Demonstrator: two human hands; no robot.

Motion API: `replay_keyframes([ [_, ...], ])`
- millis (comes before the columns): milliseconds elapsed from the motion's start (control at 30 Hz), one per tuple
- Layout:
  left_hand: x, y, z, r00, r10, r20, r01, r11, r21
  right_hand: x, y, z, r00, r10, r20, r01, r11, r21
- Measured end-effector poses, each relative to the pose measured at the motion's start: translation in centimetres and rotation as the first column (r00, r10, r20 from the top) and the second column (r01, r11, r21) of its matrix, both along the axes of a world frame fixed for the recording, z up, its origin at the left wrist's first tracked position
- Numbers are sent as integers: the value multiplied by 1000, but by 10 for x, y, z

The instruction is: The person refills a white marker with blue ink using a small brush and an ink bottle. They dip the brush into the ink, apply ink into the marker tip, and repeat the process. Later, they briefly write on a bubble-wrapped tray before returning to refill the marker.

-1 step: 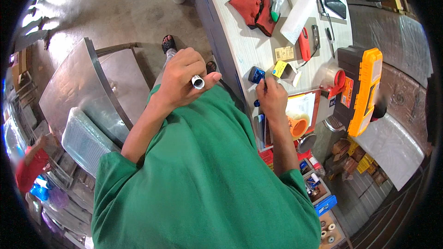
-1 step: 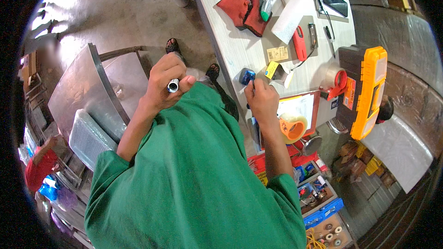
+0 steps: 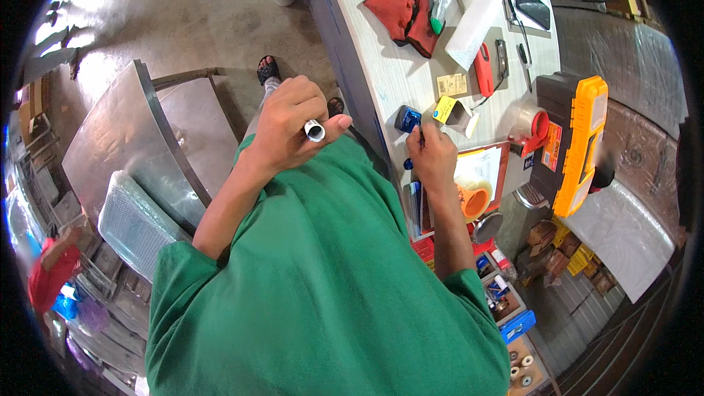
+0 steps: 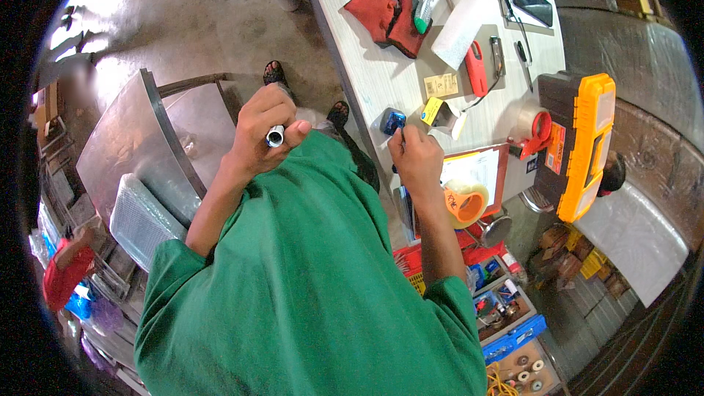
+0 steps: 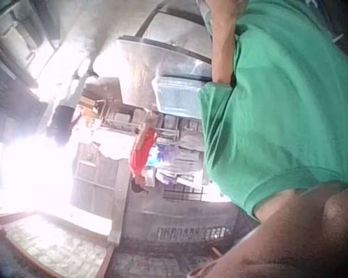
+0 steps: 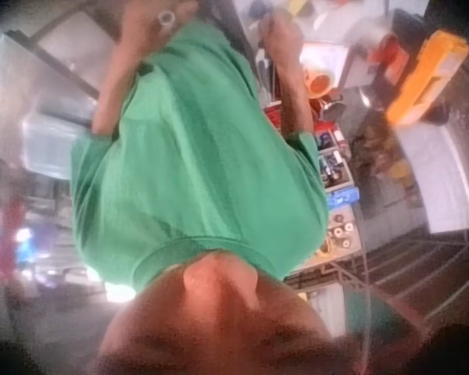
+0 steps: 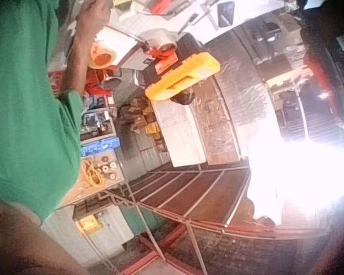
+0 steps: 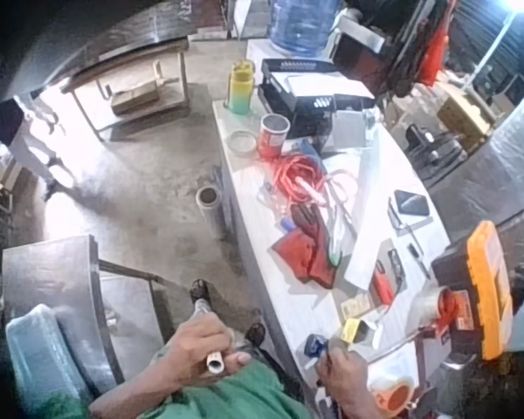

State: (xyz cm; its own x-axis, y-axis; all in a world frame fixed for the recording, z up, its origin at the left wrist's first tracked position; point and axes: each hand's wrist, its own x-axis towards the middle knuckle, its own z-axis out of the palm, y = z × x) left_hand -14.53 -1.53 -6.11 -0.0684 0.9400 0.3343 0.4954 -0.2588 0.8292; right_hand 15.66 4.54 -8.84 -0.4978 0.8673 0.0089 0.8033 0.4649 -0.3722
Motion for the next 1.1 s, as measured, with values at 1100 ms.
replay_keyframes([
  [1100,28,16,-2,994,-64,-89,67,997,28,-6,-10,55,276,-697,-661,-84,668,-740],
])
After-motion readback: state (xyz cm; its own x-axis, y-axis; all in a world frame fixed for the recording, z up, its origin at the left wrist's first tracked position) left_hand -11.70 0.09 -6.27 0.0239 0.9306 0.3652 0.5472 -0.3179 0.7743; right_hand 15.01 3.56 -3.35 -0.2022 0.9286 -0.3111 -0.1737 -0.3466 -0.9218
